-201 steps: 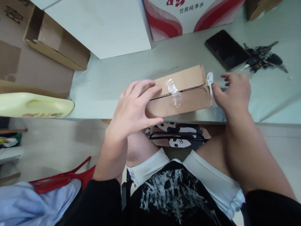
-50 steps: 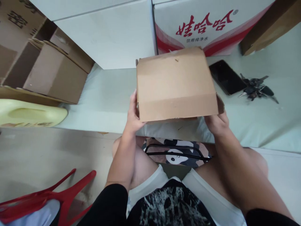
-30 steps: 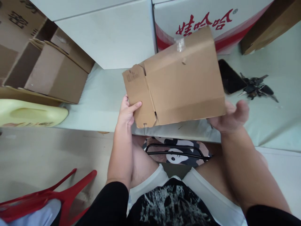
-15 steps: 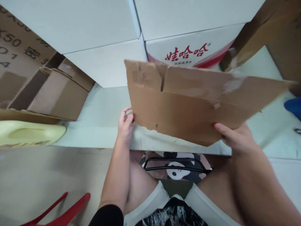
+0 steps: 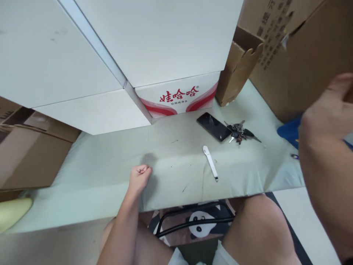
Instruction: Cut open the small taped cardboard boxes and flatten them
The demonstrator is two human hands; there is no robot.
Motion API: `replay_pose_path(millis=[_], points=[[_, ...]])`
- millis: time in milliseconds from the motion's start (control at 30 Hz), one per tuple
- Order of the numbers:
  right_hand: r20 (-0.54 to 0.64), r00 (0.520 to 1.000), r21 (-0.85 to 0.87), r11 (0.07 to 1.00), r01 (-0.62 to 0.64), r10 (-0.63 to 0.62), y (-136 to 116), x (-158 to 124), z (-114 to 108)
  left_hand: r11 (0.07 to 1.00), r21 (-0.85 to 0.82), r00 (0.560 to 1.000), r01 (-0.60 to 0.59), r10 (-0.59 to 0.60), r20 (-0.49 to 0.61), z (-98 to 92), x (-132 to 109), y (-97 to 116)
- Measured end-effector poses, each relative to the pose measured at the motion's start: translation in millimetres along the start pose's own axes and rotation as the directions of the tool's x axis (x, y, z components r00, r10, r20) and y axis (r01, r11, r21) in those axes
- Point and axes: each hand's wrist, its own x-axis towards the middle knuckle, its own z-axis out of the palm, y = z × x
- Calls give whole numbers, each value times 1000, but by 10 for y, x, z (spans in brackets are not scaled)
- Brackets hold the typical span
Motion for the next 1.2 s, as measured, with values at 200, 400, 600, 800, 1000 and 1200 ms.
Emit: replay_pose_path(millis=[200, 400, 600, 800, 1000, 1200], points=[[-166, 985, -230, 970, -80, 42, 504, 497, 853, 996, 73, 999, 47, -46, -7, 63, 50, -15], [72, 964, -349, 912, -215, 255, 607, 468, 1402, 990, 125, 998, 68, -67, -18, 86, 114, -18], [241, 944, -395, 911, -116, 225, 748, 280, 1643, 989, 133, 997, 68, -73, 30, 27, 129, -52], [428, 852, -427, 898, -103, 301, 653, 140, 1582, 990, 134, 996, 38, -48, 72, 22, 125, -25], [426, 815, -499, 853, -150, 393, 526, 28, 1416, 995, 91, 995, 38, -46, 85, 24, 119, -66], [453, 782, -421, 876, -237, 429, 510, 8, 1263, 999, 33, 999, -6, 4, 48, 106, 175, -194]])
